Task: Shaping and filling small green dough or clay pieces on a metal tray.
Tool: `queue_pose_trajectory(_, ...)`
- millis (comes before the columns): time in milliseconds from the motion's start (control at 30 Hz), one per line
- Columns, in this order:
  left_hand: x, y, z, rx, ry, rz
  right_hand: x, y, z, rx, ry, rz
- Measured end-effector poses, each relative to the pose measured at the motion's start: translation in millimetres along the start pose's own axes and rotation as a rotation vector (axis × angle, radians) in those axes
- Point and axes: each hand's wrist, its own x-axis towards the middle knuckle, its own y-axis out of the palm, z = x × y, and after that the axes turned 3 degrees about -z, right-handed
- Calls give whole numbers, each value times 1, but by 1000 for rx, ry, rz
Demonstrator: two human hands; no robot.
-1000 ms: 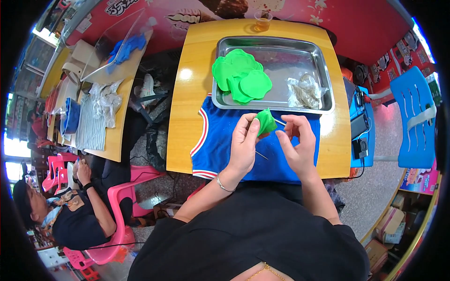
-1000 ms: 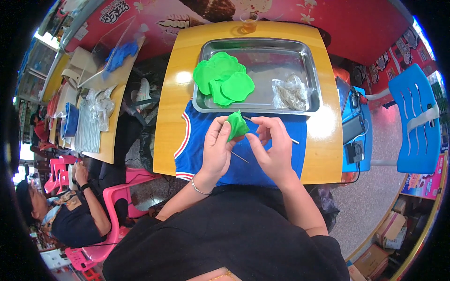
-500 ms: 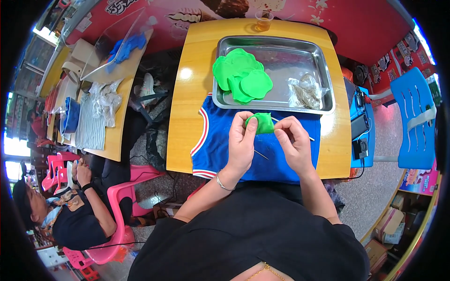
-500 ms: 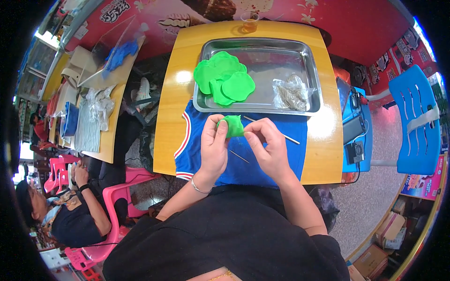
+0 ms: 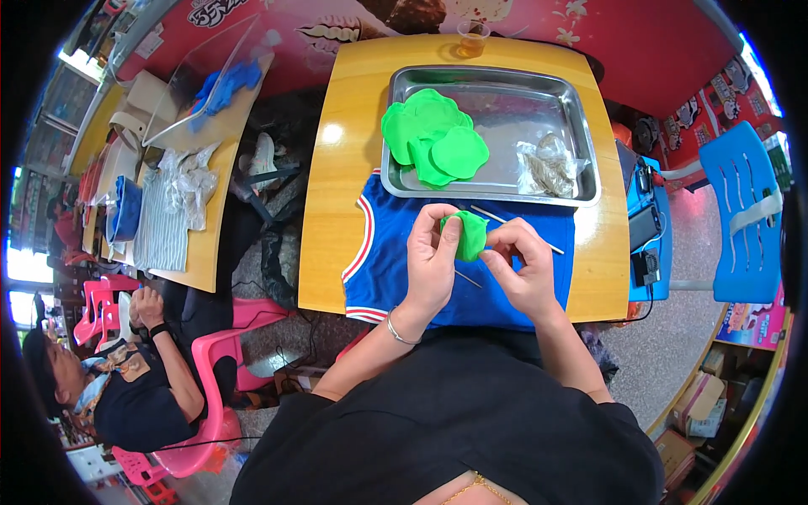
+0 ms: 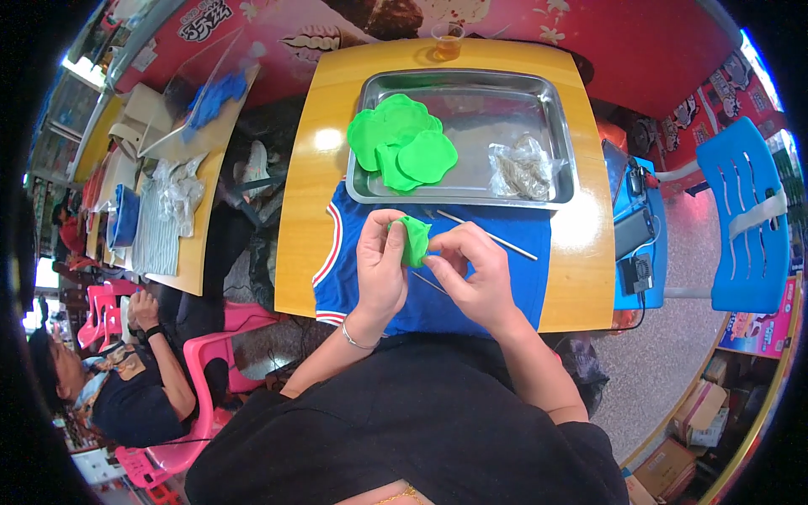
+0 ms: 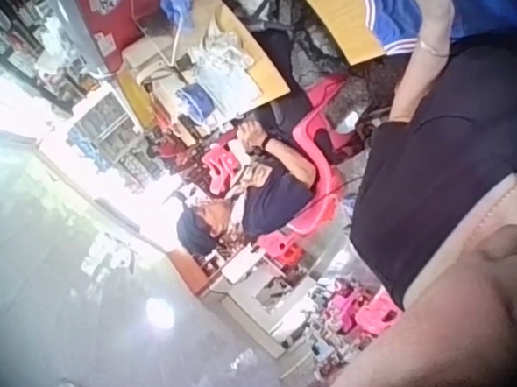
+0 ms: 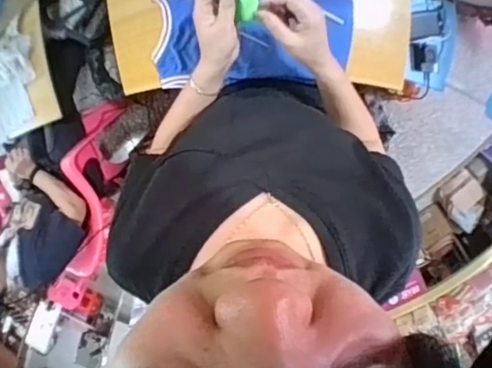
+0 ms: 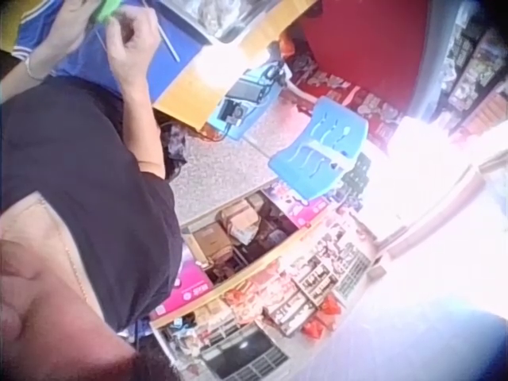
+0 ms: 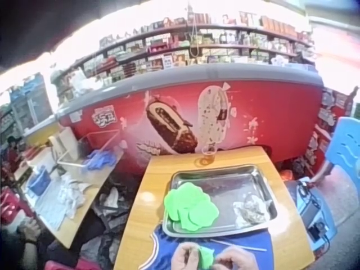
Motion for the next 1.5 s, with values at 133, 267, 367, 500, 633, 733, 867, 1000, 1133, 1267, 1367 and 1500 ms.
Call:
queue_pose_trajectory(133, 0, -2, -1, 72, 26, -3, -3, 2, 3, 35, -16, -6)
queue_pose_trajectory(267, -1, -2, -1, 141, 89, -21, -6, 8, 4, 44, 58, -31)
queue_pose_trajectory(367, -3, -2, -3, 170, 126, -5, -8, 9, 2, 31, 85, -21)
queue_pose_trajectory(500, -3, -2, -3, 214, 168, 13, -9, 9, -2, 40, 30, -66)
queue_pose_trajectory(633, -4, -1, -2, 228, 178, 23, -7, 9, -5, 6, -38, -107)
queue_pose_trajectory(733, -6, 1, -4, 226, 154, 13, -7, 3, -3, -69, -15, -16)
queue_pose_trajectory(867, -5, 0, -4, 222, 88, 21, -6, -2, 2, -126, -18, 86)
queue_pose_trajectory(1000, -6, -5, 0, 132, -27, 58, -7, -11, -7, -35, 64, 188)
queue_pose_trajectory(1133, -6, -7, 1, -62, -138, 98, -12, 1, -2, 430, 265, 60)
queue_pose_trajectory(1267, -6, -1, -3, -40, -163, 138, -14, 2, 2, 127, 117, 64)
queue_pose_trajectory(1367, -7, 0, -4, -25, -122, 118, -14, -1, 3, 30, 68, 150)
queue_pose_trajectory(1500, -8, -3, -9, 69, -128, 194, -14, -4, 0, 58, 35, 264)
